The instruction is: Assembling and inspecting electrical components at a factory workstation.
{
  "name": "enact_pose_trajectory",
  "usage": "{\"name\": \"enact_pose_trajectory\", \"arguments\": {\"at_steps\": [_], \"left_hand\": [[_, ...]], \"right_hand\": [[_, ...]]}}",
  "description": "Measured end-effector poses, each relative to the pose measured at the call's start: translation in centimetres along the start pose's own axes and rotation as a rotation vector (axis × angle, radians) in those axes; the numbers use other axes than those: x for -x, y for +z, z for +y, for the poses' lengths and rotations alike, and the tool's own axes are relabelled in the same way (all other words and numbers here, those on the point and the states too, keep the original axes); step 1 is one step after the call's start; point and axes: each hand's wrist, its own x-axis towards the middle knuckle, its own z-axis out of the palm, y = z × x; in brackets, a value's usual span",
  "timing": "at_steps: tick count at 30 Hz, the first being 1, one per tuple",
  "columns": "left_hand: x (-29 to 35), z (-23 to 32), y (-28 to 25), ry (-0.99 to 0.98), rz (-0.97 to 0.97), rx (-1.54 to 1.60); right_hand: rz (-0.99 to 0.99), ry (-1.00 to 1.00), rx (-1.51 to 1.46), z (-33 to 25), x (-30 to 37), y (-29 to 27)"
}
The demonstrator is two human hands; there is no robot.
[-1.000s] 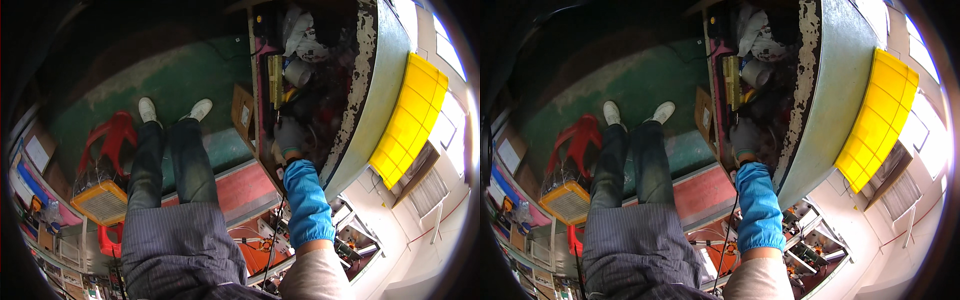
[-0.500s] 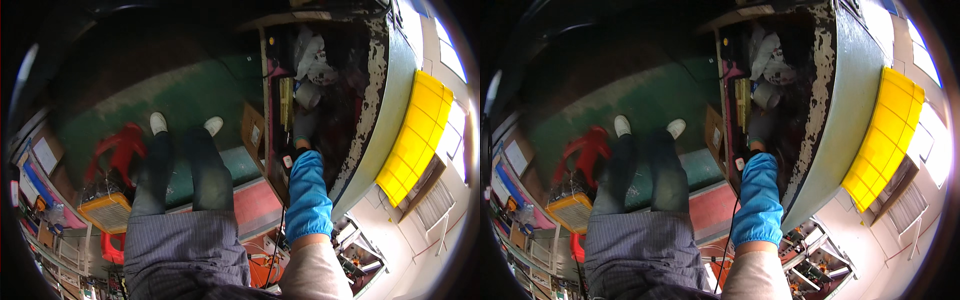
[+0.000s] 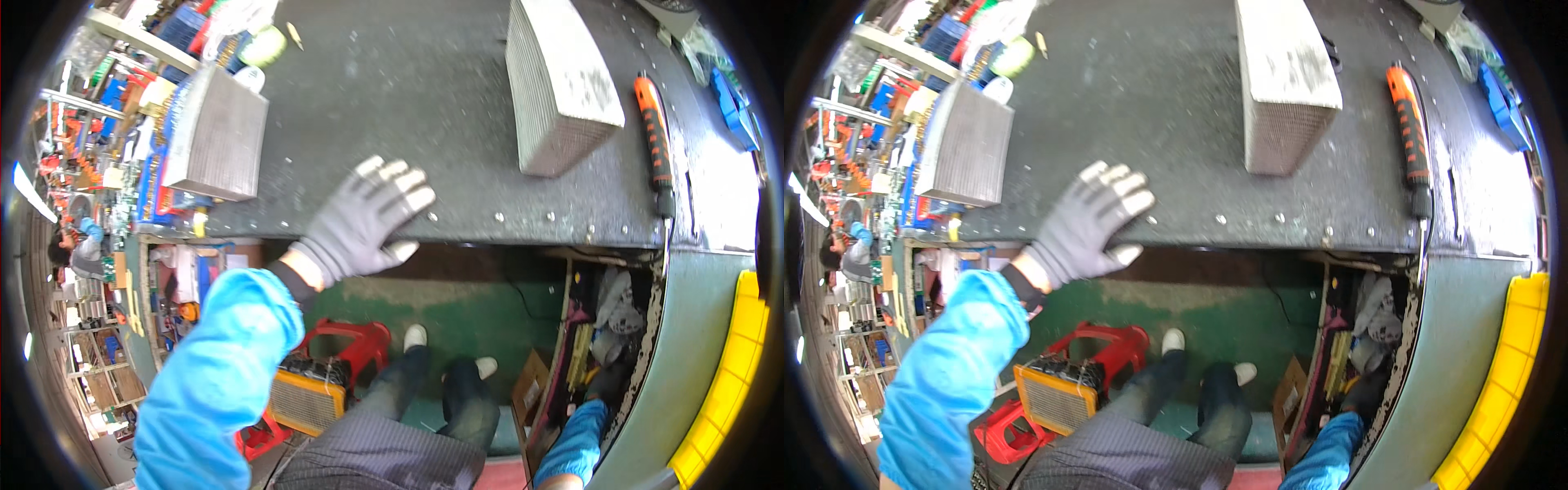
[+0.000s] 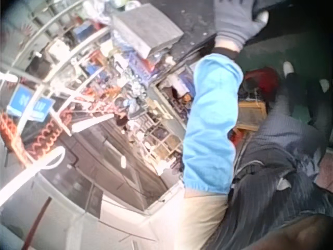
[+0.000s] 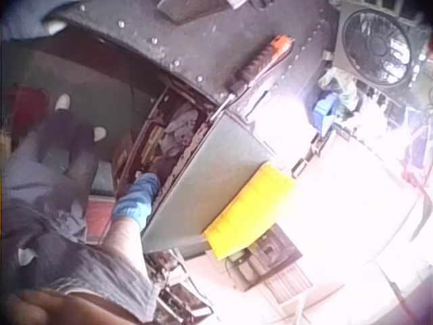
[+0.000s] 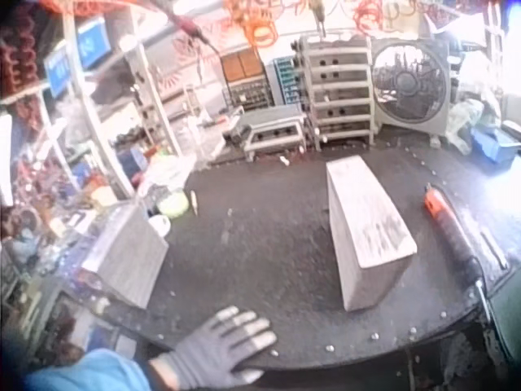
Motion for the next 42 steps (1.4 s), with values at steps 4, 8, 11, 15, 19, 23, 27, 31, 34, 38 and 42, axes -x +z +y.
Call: {"name": "enact_pose_trajectory", "arguments": {"at_steps": [4,8,11,15,19,23,27,31,34,38,42], "left_hand": [[-2.7,1.2,0.5,0.027,0.099,0.089],[-1.3,0.1,-0.8,0.007,0.071,0.073],[-1.4,0.0,-0.9,0.006,0.083,0.084],[-1.5,2.9,-1.8,-0.109,0.009,-0.006],[1.7,11.4,-7.3,-0.100,0.226,0.427],[4.1,16.1,-17.2,0.154,0.201,0.433],[4.5,15.2,-20.3,0.128,0.194,0.457],[2.5,13.5,-23.3,-0.127,-0.300,0.576],[1.8,11.6,-22.0,-0.182,-0.189,0.723],[0.6,10.0,-23.7,-0.283,0.230,1.069],[1.1,8.8,-24.6,-0.705,0.328,1.235]], "right_hand": [[0.065,-0.024,-0.173,10.8,-2.4,-1.9],[0.068,0.003,-0.125,0.7,6.1,-6.2],[0.006,-0.207,-0.456,-1.7,11.9,-8.6],[-0.144,-0.509,-0.734,-8.7,21.0,-14.5],[-0.522,-0.665,-0.851,-16.7,24.4,-26.5],[-0.710,-1.106,-0.416,-21.7,25.5,-36.5],[-0.753,-1.316,-0.236,-26.7,26.2,-40.2],[-0.829,-1.426,-0.248,-30.5,24.4,-42.5],[-0.883,-1.490,-0.182,-34.7,21.9,-45.7],[-0.479,-1.637,-0.140,-43.1,14.2,-53.5],[0.413,-1.760,-0.138,-54.8,3.4,-65.4]]}}
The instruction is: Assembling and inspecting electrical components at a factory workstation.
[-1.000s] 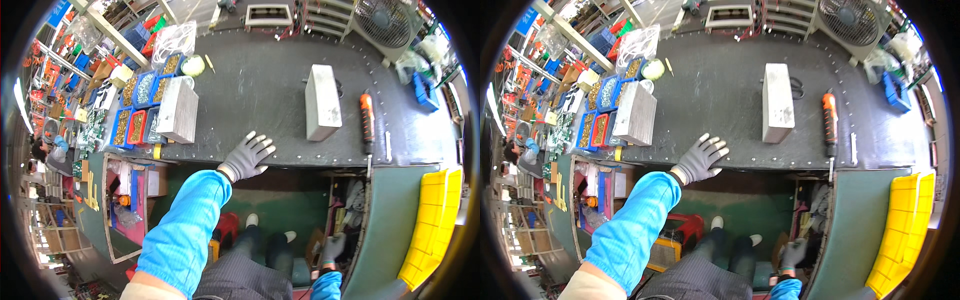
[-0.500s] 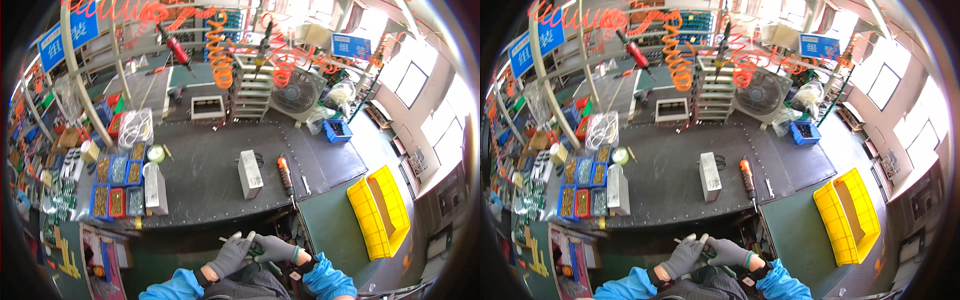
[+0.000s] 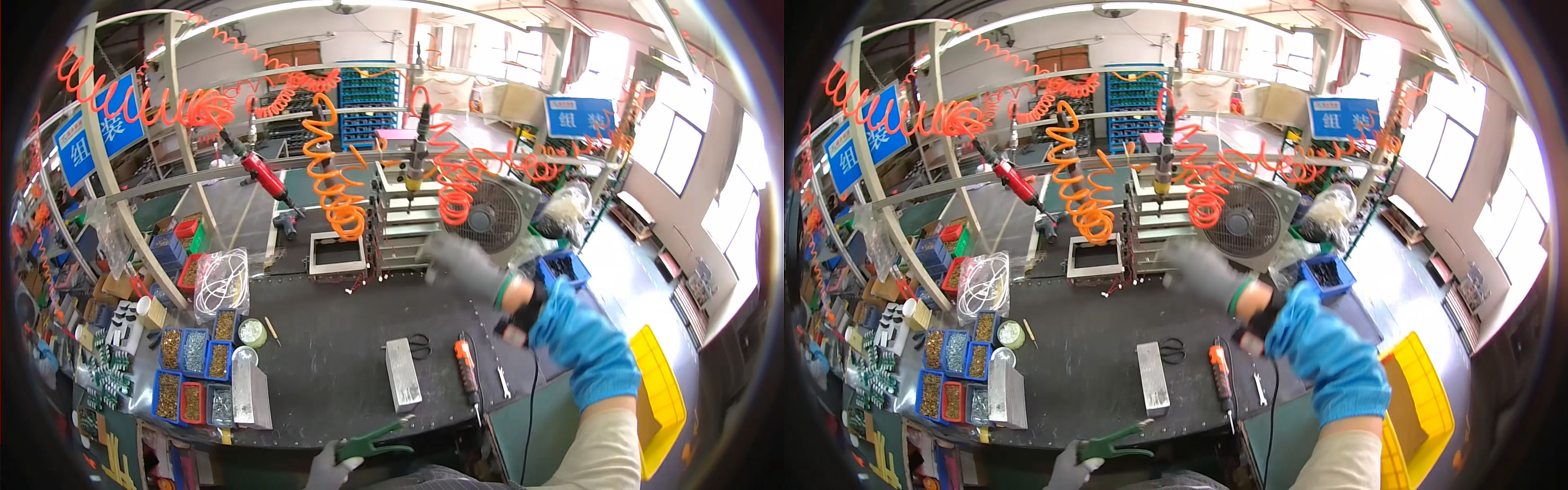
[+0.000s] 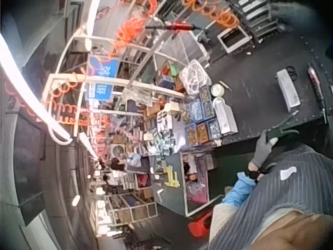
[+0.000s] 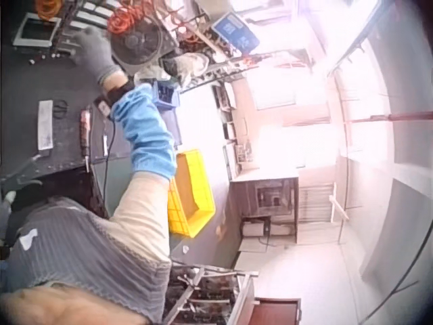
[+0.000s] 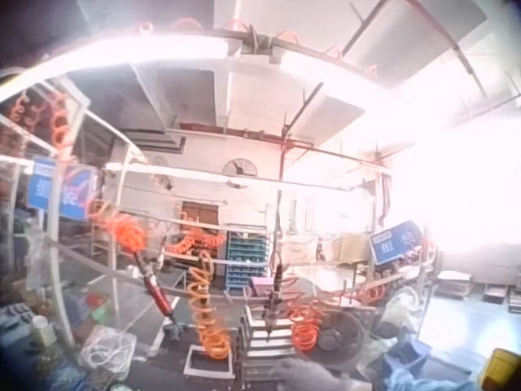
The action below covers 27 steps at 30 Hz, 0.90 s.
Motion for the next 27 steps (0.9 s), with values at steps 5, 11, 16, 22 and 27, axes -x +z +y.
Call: {"name": "enact_pose_trajectory", "arguments": {"at_steps": [5,11,16,22,27], "left_hand": [[-0.1,3.4,0.3,-0.190,0.214,0.124],[-0.7,5.6,1.9,-0.235,0.506,0.312],[-2.6,6.1,2.3,-0.301,0.630,0.382],[-7.0,4.3,0.8,-0.143,0.559,0.295],[-10.6,3.1,-1.2,-0.364,0.378,0.511]], "right_hand": [[0.216,-0.170,0.621,13.3,-11.9,-6.8],[0.001,-0.373,0.798,19.3,-22.1,-9.7],[-0.142,-0.533,0.724,19.3,-24.3,-11.3],[0.048,-0.562,0.845,20.7,-25.2,-11.1],[0.049,-0.544,0.796,17.2,-22.9,-14.4]]}}
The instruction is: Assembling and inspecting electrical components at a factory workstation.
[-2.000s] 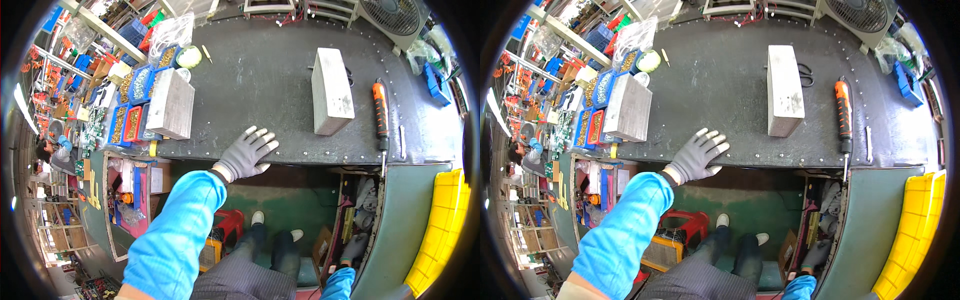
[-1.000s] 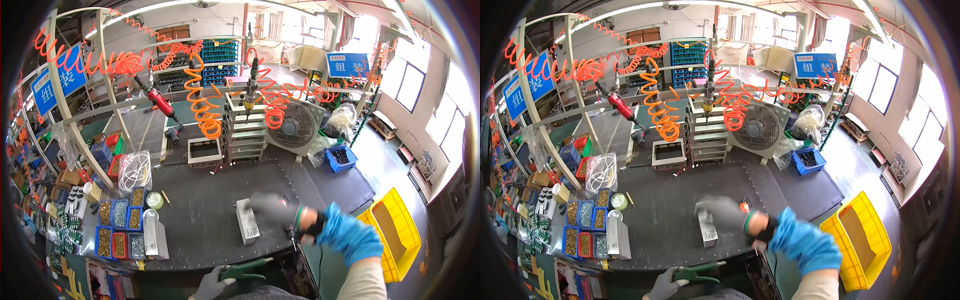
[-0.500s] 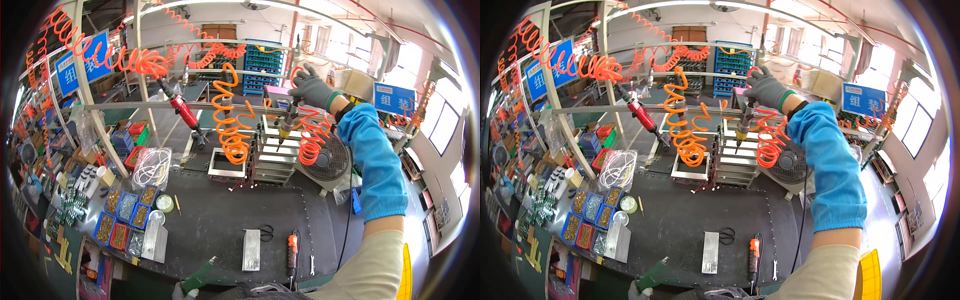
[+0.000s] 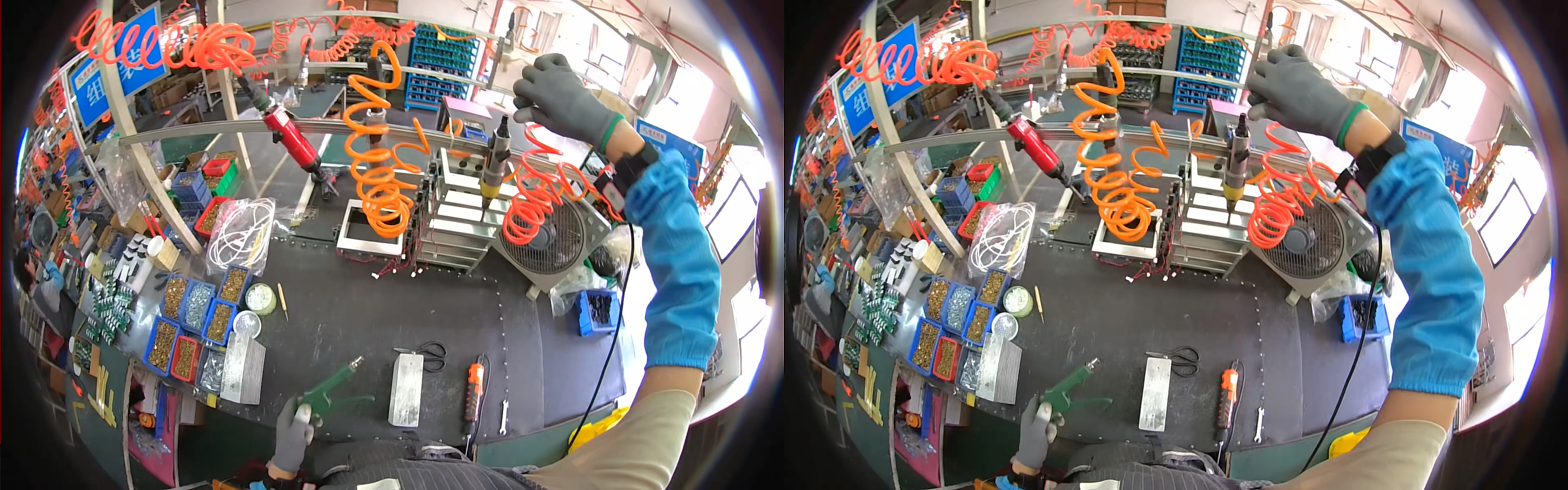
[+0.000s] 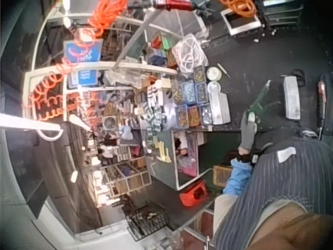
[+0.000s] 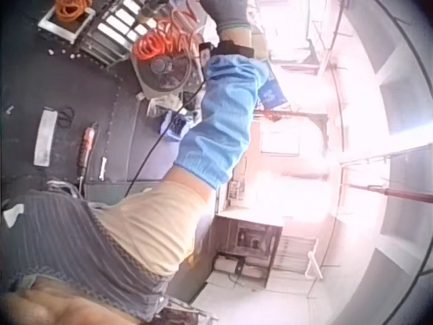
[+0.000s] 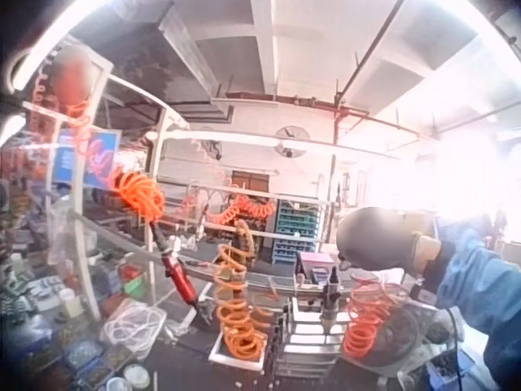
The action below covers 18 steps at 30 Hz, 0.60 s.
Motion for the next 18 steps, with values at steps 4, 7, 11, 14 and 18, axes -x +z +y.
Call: {"name": "enact_pose_trajectory", "arguments": {"at_steps": [4,7,11,14,18], "left_hand": [[-3.3,3.6,2.2,0.136,-0.179,0.032],[-6.6,4.0,2.1,0.096,-0.361,-0.078],[-9.7,5.8,4.4,0.035,-0.605,-0.083],[-11.2,6.2,5.0,0.031,-0.748,-0.126],[-12.2,6.9,6.1,-0.034,-0.892,-0.205]], "right_hand": [[-0.162,0.317,-0.405,-11.4,2.0,-5.1],[-0.421,0.164,-1.033,-22.6,5.9,-7.9],[-0.510,0.367,-1.048,-32.7,9.8,-8.1],[-0.513,0.523,-1.053,-34.6,10.8,-9.3],[-0.564,0.611,-1.027,-35.8,13.0,-11.6]]}}
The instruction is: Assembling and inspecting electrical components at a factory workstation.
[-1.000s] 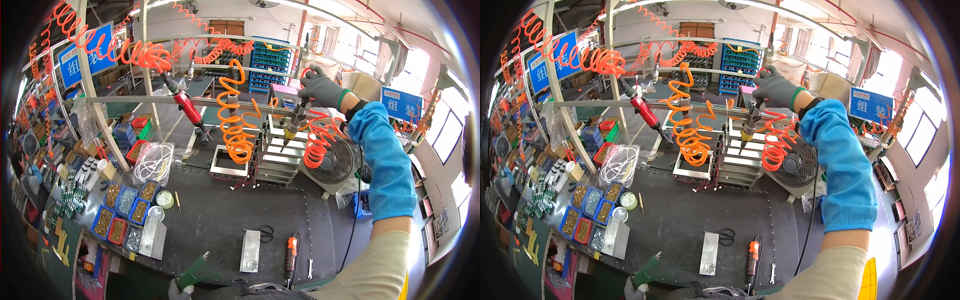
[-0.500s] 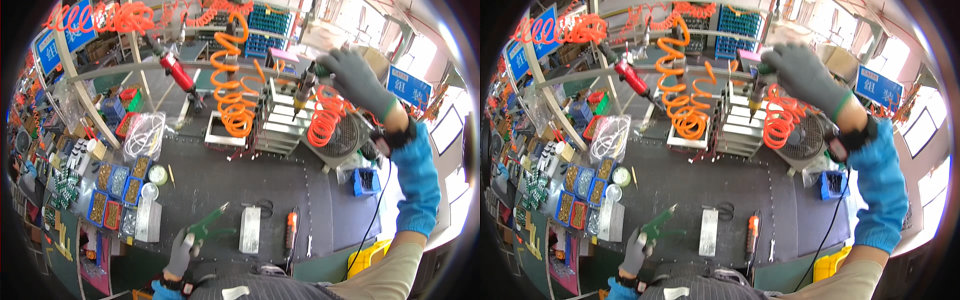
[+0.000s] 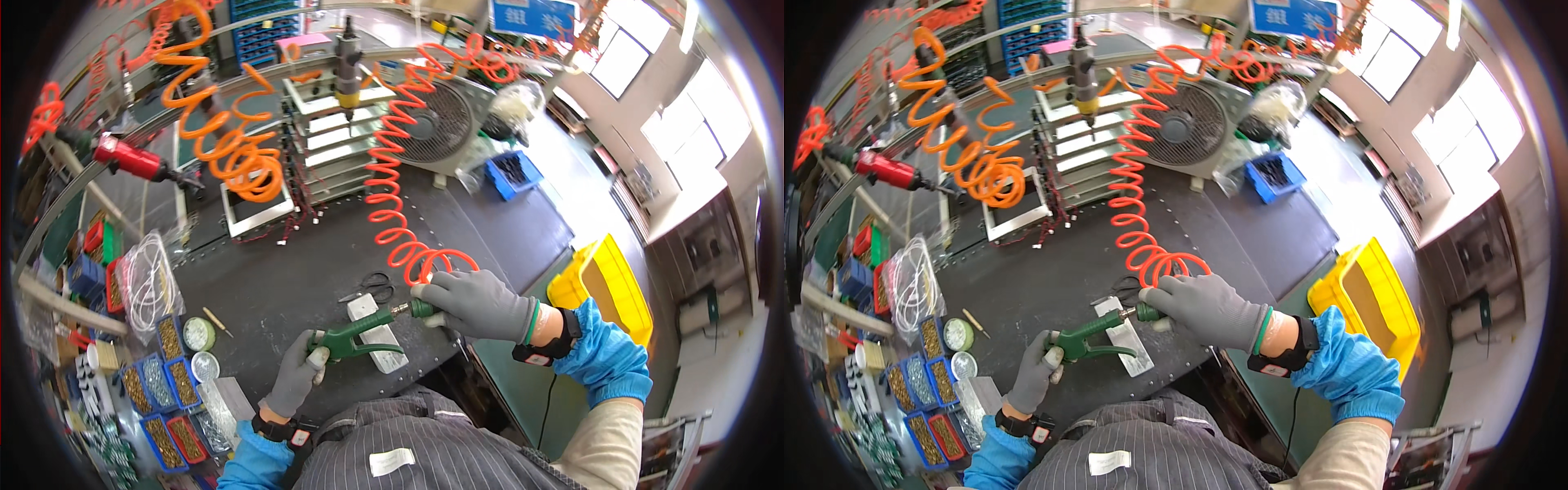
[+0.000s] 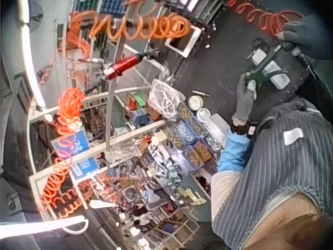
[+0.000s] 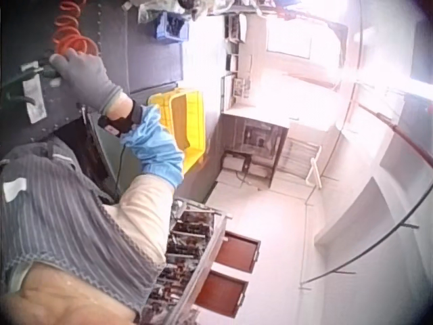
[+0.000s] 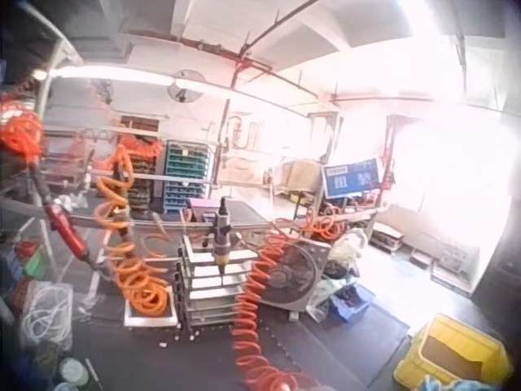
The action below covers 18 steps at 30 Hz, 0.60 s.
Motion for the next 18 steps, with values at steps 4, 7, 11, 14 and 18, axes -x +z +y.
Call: {"name": "enact_pose_trajectory", "arguments": {"at_steps": [4,7,11,14,18], "left_hand": [[-0.7,0.1,0.9,-0.031,-0.122,-0.106],[-0.8,-0.8,1.9,-0.002,-0.141,-0.271],[1.1,-1.2,5.0,0.215,-0.147,-0.610],[2.6,-1.9,8.6,0.033,-0.206,-0.596],[1.8,-3.9,14.2,0.020,-0.243,-0.614]], "right_hand": [[-0.089,0.007,0.051,-0.6,2.7,0.8],[-0.086,-0.003,0.074,-0.1,4.6,1.8],[-0.155,0.013,-0.069,-1.0,9.1,5.0],[-0.103,0.031,-0.336,-1.0,14.2,8.1],[-0.147,0.081,-0.498,1.6,18.8,9.3]]}}
